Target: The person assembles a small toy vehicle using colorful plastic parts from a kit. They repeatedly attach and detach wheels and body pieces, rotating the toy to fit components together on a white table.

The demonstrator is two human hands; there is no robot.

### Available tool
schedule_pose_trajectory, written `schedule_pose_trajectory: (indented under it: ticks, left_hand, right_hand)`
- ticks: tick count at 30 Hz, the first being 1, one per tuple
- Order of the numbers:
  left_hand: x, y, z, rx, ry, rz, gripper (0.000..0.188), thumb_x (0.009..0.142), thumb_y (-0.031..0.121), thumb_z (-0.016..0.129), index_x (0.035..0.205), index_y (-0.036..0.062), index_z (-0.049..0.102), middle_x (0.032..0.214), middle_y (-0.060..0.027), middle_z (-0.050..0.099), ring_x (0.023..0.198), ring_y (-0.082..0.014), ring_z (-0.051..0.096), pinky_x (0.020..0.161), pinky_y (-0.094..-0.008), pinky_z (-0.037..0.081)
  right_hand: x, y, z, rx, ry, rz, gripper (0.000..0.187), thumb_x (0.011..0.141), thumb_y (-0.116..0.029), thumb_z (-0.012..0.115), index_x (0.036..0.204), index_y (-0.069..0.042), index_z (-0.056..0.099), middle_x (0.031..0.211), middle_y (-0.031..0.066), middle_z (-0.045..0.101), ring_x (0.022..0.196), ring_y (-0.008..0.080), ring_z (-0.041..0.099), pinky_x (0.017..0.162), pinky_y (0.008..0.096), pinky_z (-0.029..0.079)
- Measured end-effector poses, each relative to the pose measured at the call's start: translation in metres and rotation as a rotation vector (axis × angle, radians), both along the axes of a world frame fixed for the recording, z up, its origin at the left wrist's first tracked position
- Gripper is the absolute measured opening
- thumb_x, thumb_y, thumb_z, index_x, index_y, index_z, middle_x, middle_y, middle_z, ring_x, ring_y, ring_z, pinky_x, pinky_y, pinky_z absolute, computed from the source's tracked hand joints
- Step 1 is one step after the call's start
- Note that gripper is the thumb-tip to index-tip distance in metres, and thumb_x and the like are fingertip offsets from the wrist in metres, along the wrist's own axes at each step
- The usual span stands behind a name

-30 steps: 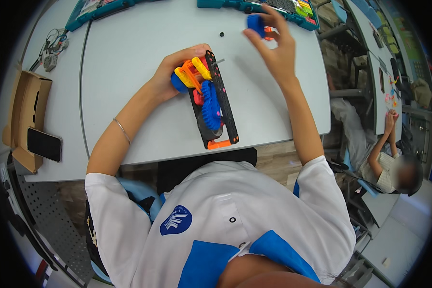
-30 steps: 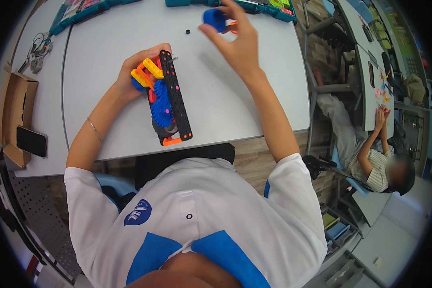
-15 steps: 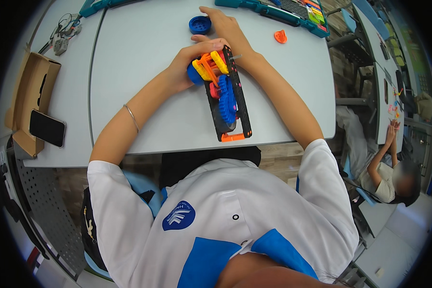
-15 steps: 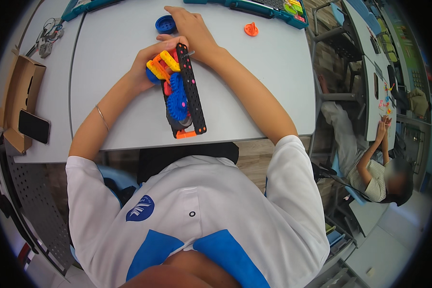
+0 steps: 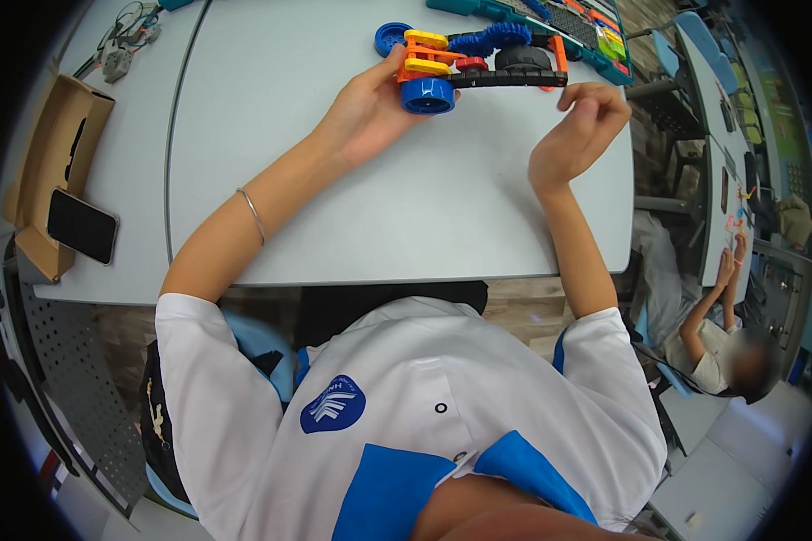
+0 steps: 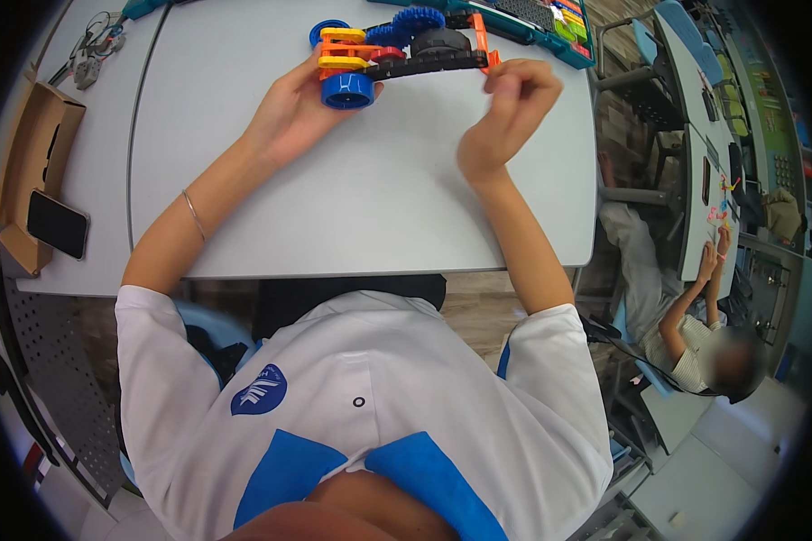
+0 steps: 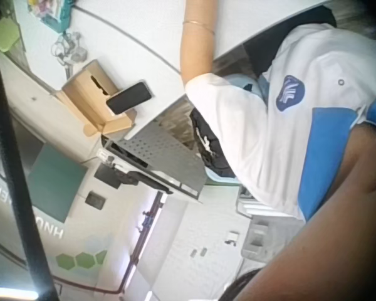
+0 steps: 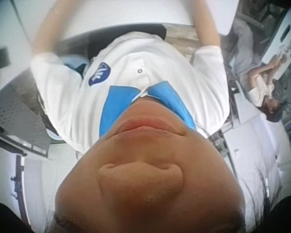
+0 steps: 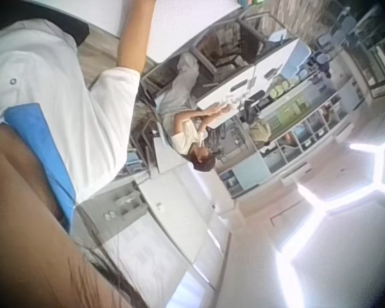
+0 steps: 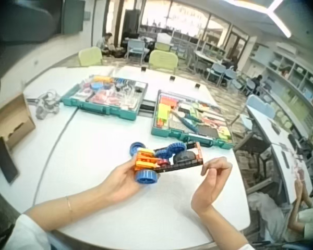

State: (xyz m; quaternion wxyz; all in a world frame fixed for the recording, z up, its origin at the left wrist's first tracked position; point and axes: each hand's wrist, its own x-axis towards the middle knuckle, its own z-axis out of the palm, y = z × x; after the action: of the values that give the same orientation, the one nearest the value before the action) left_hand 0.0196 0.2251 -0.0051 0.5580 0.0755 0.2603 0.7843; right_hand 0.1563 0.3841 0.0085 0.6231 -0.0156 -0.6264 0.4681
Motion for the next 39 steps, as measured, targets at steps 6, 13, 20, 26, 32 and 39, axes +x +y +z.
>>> schedule_pose_trajectory:
  ticks: [6, 13, 20, 26, 32, 39]
  left_hand:
    - [-0.001, 0.002, -0.016, 0.076, 0.016, -0.038, 0.042, 0.105, 0.031, 0.048, 0.135, 0.0027, 0.043, 0.133, -0.0132, 0.049, 0.125, -0.0232, 0.051, 0.113, -0.0453, 0.041]
    - [0.001, 0.000, -0.012, 0.096, -0.093, -0.081, 0.041, 0.105, 0.024, 0.047, 0.137, 0.0005, 0.039, 0.131, -0.0152, 0.050, 0.128, -0.0239, 0.049, 0.115, -0.0443, 0.040]
    - [0.000, 0.004, -0.018, 0.096, -0.038, -0.044, 0.041, 0.104, 0.025, 0.048, 0.137, 0.0005, 0.039, 0.132, -0.0143, 0.050, 0.128, -0.0237, 0.049, 0.116, -0.0463, 0.038]
    - [0.000, 0.004, -0.019, 0.094, 0.040, -0.064, 0.037, 0.103, 0.029, 0.052, 0.131, 0.0067, 0.047, 0.127, -0.0081, 0.053, 0.124, -0.0193, 0.051, 0.114, -0.0477, 0.042]
    - [0.002, -0.001, -0.010, 0.121, 0.170, -0.055, 0.045, 0.103, 0.034, 0.051, 0.138, 0.0073, 0.044, 0.131, -0.0073, 0.052, 0.122, -0.0175, 0.051, 0.109, -0.0408, 0.045]
    - [-0.003, -0.001, -0.013, 0.130, 0.209, -0.084, 0.045, 0.102, 0.035, 0.052, 0.138, 0.0078, 0.044, 0.132, -0.0064, 0.053, 0.121, -0.0172, 0.053, 0.109, -0.0410, 0.045]
  right_hand:
    - [-0.004, -0.033, 0.004, 0.808, -0.397, -0.121, 0.028, 0.070, -0.005, 0.082, 0.093, -0.009, 0.066, 0.087, 0.0022, 0.058, 0.074, 0.0159, 0.052, 0.071, 0.0305, 0.036]
    - [-0.008, -0.015, 0.001, 0.866, -0.444, -0.187, 0.027, 0.070, -0.014, 0.083, 0.095, -0.012, 0.071, 0.094, 0.0016, 0.061, 0.077, 0.0162, 0.054, 0.075, 0.0326, 0.035]
    - [-0.002, -0.022, 0.009, 0.831, -0.640, -0.348, 0.023, 0.071, -0.016, 0.082, 0.091, -0.012, 0.070, 0.092, -0.0010, 0.063, 0.081, 0.0154, 0.055, 0.082, 0.0361, 0.032]
    - [-0.002, -0.020, 0.007, 0.848, -0.565, -0.338, 0.024, 0.066, -0.013, 0.081, 0.087, -0.012, 0.069, 0.087, -0.0017, 0.063, 0.075, 0.0167, 0.053, 0.080, 0.0358, 0.033]
    - [-0.002, -0.012, 0.008, 0.910, -0.455, -0.282, 0.029, 0.062, -0.010, 0.083, 0.088, -0.011, 0.069, 0.087, -0.0014, 0.063, 0.073, 0.0171, 0.052, 0.075, 0.0338, 0.037]
    - [0.000, -0.017, 0.009, 0.908, -0.440, -0.262, 0.030, 0.061, -0.007, 0.084, 0.088, -0.010, 0.070, 0.088, -0.0009, 0.065, 0.076, 0.0168, 0.055, 0.073, 0.0309, 0.041]
